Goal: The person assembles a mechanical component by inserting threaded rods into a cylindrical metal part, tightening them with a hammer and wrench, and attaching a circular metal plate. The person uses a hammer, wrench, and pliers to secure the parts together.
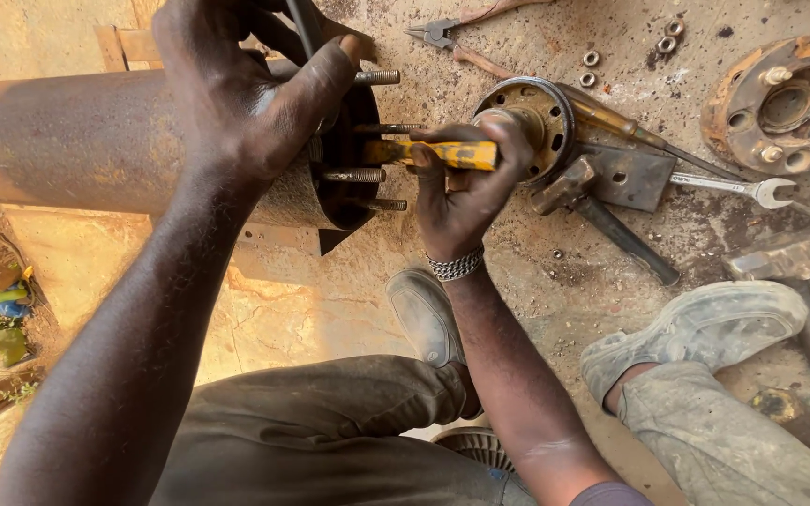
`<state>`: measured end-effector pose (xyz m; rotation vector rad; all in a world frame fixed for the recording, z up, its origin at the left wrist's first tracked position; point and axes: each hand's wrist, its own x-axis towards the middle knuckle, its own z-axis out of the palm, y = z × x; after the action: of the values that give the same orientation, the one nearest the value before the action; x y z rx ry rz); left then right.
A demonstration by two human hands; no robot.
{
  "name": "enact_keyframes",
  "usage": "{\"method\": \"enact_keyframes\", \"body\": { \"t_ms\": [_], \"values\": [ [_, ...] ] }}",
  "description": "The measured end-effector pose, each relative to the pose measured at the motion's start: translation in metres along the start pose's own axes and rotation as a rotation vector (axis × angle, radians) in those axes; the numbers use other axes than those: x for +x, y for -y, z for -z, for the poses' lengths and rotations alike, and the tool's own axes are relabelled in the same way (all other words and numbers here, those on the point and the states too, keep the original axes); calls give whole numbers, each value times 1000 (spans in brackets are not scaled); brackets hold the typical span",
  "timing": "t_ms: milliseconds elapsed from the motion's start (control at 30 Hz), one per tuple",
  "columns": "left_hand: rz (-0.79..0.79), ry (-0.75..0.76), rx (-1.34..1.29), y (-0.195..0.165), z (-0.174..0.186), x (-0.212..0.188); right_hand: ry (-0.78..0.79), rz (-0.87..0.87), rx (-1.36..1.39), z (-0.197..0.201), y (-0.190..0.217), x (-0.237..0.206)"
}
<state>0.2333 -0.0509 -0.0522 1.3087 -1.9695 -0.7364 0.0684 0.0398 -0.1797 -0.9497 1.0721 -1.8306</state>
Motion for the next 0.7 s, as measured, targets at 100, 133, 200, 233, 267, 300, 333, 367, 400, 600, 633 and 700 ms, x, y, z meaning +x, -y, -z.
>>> {"method": "enact_keyframes", "body": {
  "t_ms": [100, 133, 200, 233, 267, 300, 333, 367, 400, 600, 633, 700],
  "values": [
    [-14, -108, 75, 1, -4, 6, -21, -91, 109, 17, -14, 8],
    [109, -170, 105, 0, -5, 7, -72, -227, 351, 25, -19, 10],
    [57, -306, 274, -9, -9, 4, -110, -462, 541, 43, -23, 11],
    [-136, -380, 422, -16, -13, 0, -101, -548, 494, 47, -26, 13],
    [-325, -450, 572, -23, -17, -4, -86, -637, 445, 48, -26, 12],
    [-208, -317, 590, -35, -25, -18, -50, -712, 594, 46, -24, 12],
    [-108, -184, 605, -45, -32, -32, -12, -774, 747, 40, -22, 10],
    [-100, -119, 703, -55, -42, -47, 33, -843, 899, 31, -20, 9],
    [-86, -48, 812, -64, -54, -63, 79, -897, 1027, 21, -16, 6],
    [-43, -411, 1133, -50, -96, -77, -180, -1277, 754, -14, 4, -3],
    [-78, -353, 1111, -49, -92, -72, -218, -1330, 704, -11, 7, -4],
    [-107, -217, 1061, -49, -75, -64, 29, -1054, 621, -1, 16, -9]
  ]
}}
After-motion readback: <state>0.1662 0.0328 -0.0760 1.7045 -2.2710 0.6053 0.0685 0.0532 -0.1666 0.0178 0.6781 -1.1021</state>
